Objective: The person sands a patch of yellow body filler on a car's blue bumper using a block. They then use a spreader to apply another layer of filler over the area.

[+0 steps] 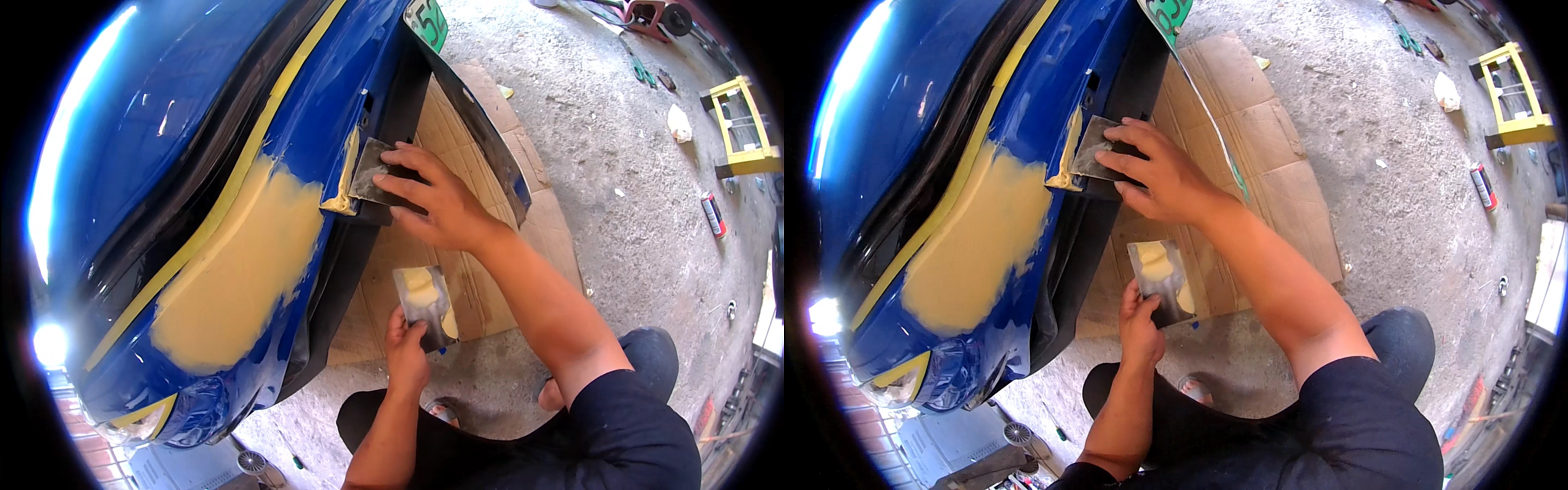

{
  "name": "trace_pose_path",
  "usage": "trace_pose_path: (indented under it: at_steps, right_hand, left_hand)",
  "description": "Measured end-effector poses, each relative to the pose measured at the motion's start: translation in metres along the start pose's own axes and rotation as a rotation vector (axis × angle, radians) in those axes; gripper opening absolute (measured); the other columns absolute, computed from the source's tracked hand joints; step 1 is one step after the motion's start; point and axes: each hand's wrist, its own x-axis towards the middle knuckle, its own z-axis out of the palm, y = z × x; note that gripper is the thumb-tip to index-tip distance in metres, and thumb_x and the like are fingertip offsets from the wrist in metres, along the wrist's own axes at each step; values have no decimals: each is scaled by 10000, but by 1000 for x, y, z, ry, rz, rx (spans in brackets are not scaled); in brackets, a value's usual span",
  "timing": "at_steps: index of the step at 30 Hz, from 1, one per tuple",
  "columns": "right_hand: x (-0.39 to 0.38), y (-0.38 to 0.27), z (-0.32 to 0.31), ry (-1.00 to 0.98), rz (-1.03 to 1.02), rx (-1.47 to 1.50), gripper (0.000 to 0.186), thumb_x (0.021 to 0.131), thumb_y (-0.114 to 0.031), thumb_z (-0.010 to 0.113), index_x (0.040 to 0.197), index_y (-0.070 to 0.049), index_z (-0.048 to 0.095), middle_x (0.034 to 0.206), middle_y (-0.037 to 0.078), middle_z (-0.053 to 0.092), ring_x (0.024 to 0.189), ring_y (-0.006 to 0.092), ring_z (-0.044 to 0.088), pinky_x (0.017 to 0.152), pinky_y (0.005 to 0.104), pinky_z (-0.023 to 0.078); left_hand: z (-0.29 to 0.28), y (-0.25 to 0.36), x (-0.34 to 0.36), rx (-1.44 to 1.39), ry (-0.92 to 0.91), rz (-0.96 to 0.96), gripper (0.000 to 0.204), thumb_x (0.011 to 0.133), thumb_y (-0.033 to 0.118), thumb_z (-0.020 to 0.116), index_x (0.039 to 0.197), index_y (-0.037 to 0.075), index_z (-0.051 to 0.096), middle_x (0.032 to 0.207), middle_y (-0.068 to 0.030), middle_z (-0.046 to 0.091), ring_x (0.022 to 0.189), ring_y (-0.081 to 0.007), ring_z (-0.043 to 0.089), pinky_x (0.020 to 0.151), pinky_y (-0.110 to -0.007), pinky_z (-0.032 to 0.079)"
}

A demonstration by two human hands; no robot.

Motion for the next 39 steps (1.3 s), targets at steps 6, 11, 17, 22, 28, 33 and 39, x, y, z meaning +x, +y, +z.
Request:
trace_pose_path:
  at_steps: [6,11,17,22,28,33,39]
  right_hand:
    - [8,-1,2,19,16,24,483,737,-50,679,1209,-98,592,1311,149,467,1258,388,420,1025,458,379]
    - [-7,-8,1,44,25,80,459,750,-71,665,1202,-106,592,1305,143,472,1254,398,413,1017,467,388]
    - [-7,-22,15,10,65,85,456,750,-68,667,1198,-108,592,1304,142,472,1253,411,409,1013,474,393]
    - [-16,-21,8,4,60,56,441,761,-72,660,1195,-101,589,1295,146,476,1248,410,411,1008,476,398]
    - [-5,-26,8,7,44,22,433,757,-77,656,1185,-92,594,1285,151,483,1238,409,420,998,476,404]
    - [-23,-23,-2,-68,89,11,497,757,-50,677,1239,-91,565,1300,164,473,1240,402,431,1003,455,394]
    - [-27,-78,-51,-230,300,659,468,753,-72,696,1212,-60,610,1289,176,512,1171,339,512,959,396,419]
  left_hand:
    - [3,5,-7,-106,18,124,501,810,-69,474,1303,17,446,1263,-104,534,1158,-200,508,1021,-333,361]
    - [5,18,-22,-148,26,321,510,805,-32,489,1308,14,428,1304,-121,492,1192,-232,488,1034,-378,365]
    - [14,31,-31,-215,-45,445,517,795,-6,489,1306,-7,411,1310,-142,479,1208,-251,478,1057,-415,350]
    - [13,35,-37,-243,-24,498,514,794,-1,484,1302,-17,407,1300,-150,491,1209,-259,481,1061,-411,343]
    - [14,42,-38,-242,3,552,526,793,2,483,1311,-15,393,1298,-158,496,1204,-267,488,1066,-415,340]
    - [15,46,-38,-293,24,588,525,796,-8,474,1315,-10,390,1304,-160,491,1209,-271,484,1065,-426,346]
    - [26,69,-47,-312,28,710,541,835,-7,471,1355,-20,322,1323,-171,464,1212,-268,477,1053,-420,358]
